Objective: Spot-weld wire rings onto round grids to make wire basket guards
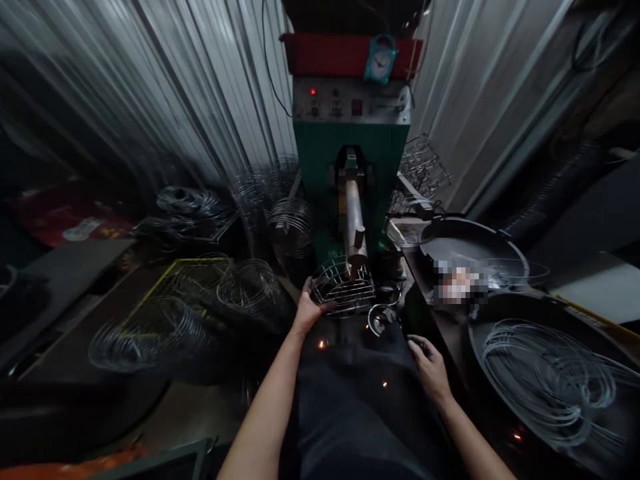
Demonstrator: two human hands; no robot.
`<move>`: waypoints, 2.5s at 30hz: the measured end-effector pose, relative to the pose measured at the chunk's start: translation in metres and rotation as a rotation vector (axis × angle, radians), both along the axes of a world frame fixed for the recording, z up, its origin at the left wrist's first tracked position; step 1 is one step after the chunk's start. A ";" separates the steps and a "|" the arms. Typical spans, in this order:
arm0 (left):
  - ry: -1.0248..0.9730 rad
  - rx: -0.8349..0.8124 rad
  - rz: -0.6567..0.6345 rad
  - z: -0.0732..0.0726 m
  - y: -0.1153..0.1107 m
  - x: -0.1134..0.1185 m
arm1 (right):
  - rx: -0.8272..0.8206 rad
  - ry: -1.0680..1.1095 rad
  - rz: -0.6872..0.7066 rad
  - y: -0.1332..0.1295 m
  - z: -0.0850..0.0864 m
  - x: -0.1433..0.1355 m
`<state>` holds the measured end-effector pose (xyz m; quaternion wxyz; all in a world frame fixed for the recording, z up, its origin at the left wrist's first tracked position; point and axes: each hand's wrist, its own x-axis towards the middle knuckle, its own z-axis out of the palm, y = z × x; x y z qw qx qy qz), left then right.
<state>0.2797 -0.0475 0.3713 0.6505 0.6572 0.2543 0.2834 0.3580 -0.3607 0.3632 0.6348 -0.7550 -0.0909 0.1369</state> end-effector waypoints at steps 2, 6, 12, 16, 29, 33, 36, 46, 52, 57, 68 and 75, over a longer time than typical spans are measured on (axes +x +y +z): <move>-0.078 -0.125 0.035 -0.008 -0.004 0.004 | -0.131 -0.128 0.092 -0.010 -0.014 -0.006; -0.099 -0.117 0.030 0.001 -0.008 -0.004 | -0.274 -0.211 0.316 -0.016 -0.005 -0.009; 0.134 0.546 -0.077 0.037 -0.039 -0.047 | -0.331 -0.265 0.681 0.038 0.092 -0.006; 0.327 0.919 -0.078 0.062 -0.066 -0.053 | -0.512 -0.292 0.757 0.083 0.122 -0.010; 0.410 0.961 -0.129 0.080 -0.086 -0.051 | -0.315 -0.573 0.685 0.088 0.088 -0.030; 0.413 0.944 -0.165 0.081 -0.080 -0.050 | -0.329 -0.647 0.863 0.082 0.094 -0.022; 0.407 0.940 -0.176 0.082 -0.076 -0.048 | -0.356 -0.718 0.892 0.080 0.095 -0.020; 0.400 0.891 -0.231 0.081 -0.062 -0.035 | -0.250 -0.753 0.826 0.094 0.082 -0.009; 0.334 0.877 -0.227 0.076 -0.049 -0.025 | -0.256 -0.790 0.795 0.103 0.082 -0.001; 0.353 0.862 -0.204 0.079 -0.038 -0.011 | -0.291 -0.826 0.794 0.118 0.089 0.013; 0.429 0.811 -0.210 0.084 -0.027 0.009 | -0.285 -0.836 0.725 0.130 0.086 0.027; 0.476 0.817 -0.151 0.082 -0.017 0.027 | -0.339 -0.800 0.579 0.143 0.089 0.034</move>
